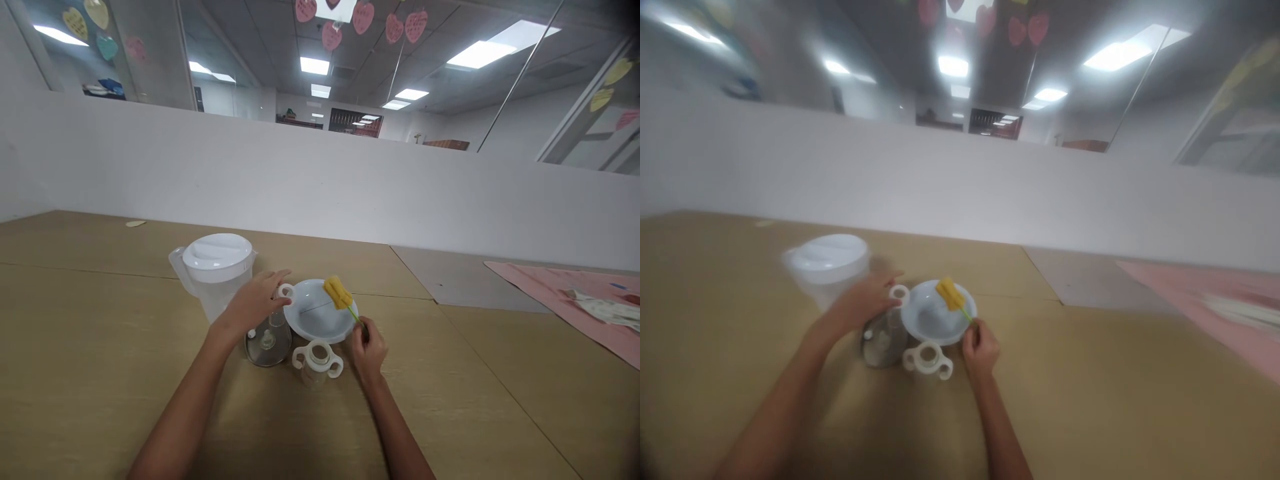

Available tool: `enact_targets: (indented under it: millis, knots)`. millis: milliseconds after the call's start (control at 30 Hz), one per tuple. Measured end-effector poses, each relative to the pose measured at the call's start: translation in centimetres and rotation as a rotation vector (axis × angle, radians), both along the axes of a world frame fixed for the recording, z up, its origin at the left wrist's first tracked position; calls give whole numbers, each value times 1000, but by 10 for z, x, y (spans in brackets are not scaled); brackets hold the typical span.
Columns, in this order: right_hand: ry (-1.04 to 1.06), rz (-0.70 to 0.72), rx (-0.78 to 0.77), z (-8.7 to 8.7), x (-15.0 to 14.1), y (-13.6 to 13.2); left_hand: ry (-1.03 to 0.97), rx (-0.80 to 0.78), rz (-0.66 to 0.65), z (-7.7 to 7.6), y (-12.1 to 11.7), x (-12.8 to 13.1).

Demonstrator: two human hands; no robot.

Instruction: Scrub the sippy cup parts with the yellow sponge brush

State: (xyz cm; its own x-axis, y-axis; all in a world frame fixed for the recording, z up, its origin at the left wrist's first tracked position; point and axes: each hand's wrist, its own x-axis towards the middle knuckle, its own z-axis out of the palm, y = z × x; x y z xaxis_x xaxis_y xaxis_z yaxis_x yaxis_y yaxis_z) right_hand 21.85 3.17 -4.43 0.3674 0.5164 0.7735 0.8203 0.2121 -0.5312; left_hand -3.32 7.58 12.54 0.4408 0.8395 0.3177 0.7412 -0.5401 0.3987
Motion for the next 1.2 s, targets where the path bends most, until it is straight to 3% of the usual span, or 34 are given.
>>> enact_targets:
  millis: [133,267,400,533,600,700,767,867,1033,1100,1200]
  knots:
    - [-22,-3,-13,0,0,0,215,-199,2,-12,9,-13]
    - [-47,16,-23,-2,0,0,403,-349,53,-28,15,-8]
    - [-57,14,-29,-4,2,1,401,-406,35,-38,17,1]
    - [-32,4,-30,-2,2,0,415,-337,67,-29,9,6]
    - [12,15,-22,2,0,-2,361,-304,12,-20,-2,10]
    - [124,45,18,12,-4,-3,203,-310,-288,-12,-25,26]
    - [201,53,54,23,-5,-2,231,-288,-408,-14,-39,41]
    - [301,82,81,47,-5,6,433,-240,-406,-27,-51,63]
    - [567,221,138,113,-10,17,494,-148,-379,-45,-51,78]
    - [625,293,193,143,-15,15,477,-159,-434,-45,-49,75]
    - [647,273,267,176,-19,7,382,-218,-530,-31,-47,62]
